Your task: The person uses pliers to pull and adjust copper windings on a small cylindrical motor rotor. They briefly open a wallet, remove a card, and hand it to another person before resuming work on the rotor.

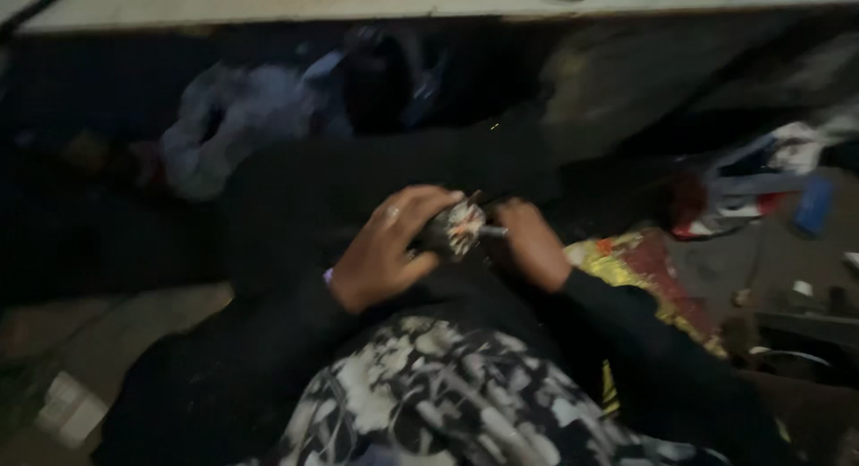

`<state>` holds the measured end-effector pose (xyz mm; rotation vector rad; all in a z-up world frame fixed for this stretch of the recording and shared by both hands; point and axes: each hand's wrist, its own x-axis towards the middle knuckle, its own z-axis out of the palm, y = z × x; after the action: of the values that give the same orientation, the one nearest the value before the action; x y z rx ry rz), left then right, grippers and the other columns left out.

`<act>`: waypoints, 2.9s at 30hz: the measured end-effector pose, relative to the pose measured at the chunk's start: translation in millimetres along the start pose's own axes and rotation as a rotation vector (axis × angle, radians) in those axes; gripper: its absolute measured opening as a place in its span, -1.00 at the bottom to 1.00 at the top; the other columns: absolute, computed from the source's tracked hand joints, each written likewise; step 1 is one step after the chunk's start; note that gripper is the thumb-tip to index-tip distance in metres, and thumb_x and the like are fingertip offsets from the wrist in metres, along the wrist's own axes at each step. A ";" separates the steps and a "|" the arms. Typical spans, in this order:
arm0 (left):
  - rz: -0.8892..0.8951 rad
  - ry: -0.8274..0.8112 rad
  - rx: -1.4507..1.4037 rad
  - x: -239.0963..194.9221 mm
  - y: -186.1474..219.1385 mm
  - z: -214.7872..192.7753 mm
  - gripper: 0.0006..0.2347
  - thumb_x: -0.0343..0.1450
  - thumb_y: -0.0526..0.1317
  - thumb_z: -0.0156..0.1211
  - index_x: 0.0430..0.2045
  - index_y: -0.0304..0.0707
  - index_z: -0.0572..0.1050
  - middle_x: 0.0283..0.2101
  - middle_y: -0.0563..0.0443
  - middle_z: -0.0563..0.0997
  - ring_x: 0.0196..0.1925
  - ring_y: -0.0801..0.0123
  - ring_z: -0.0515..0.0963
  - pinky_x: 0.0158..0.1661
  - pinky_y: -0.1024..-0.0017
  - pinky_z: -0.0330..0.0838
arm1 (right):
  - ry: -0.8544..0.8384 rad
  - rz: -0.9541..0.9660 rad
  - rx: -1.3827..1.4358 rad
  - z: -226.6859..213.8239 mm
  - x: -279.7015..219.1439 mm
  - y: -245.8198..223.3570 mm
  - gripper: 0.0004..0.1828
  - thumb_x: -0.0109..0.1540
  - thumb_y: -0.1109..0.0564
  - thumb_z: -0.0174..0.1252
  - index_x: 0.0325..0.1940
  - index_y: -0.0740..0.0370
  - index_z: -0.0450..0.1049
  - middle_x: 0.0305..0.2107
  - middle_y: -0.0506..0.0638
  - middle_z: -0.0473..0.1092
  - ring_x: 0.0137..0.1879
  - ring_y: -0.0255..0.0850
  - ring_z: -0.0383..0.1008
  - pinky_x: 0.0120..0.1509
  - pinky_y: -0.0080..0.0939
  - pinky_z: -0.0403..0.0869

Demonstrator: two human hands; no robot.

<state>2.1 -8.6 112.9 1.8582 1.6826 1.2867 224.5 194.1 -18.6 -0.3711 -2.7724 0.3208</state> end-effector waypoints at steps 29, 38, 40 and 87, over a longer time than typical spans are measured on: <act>-0.317 0.255 -1.209 20.2 8.8 50.2 -0.45 0.48 -0.27 0.29 0.33 -0.29 0.14 -0.05 -0.14 0.47 -0.19 0.30 0.55 -0.19 0.37 0.55 | 0.320 0.494 0.923 -42.4 6.4 23.7 -0.63 0.25 0.16 0.31 0.07 0.25 0.37 -0.14 -0.06 0.39 0.00 -0.32 0.42 0.12 -0.29 0.45; -0.201 0.059 -1.205 22.0 15.9 43.7 -0.38 0.49 -0.03 0.25 0.34 -0.44 0.15 0.17 -0.17 0.48 0.12 0.24 0.59 0.01 0.27 0.63 | 0.265 0.393 1.103 -104.9 -12.4 -36.3 -0.76 0.29 0.31 0.22 0.03 0.29 0.41 -0.10 -0.06 0.43 0.05 -0.30 0.47 0.15 -0.28 0.47; -0.215 0.043 -1.208 21.9 15.6 43.5 -0.37 0.50 0.02 0.22 0.35 -0.45 0.17 0.11 -0.21 0.51 0.07 0.25 0.61 -0.03 0.29 0.64 | 0.199 0.382 1.035 -110.2 -10.1 -41.2 -0.78 0.31 0.29 0.16 0.05 0.29 0.47 -0.11 -0.05 0.46 0.03 -0.29 0.51 0.14 -0.28 0.50; 0.095 0.296 -0.173 19.6 18.1 44.4 -0.45 0.28 -0.21 0.51 0.11 -0.27 0.32 0.11 -0.23 0.44 0.13 0.02 0.52 0.16 0.17 0.42 | -0.304 0.459 1.265 -114.4 -16.3 -78.1 -0.18 0.14 0.21 0.32 0.42 0.16 0.12 -0.13 -0.15 0.30 -0.09 -0.40 0.30 -0.05 -0.32 0.39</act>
<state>45.9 19.0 110.0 1.7317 1.5732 1.7597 261.9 136.1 102.7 -0.5982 -2.0796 2.1628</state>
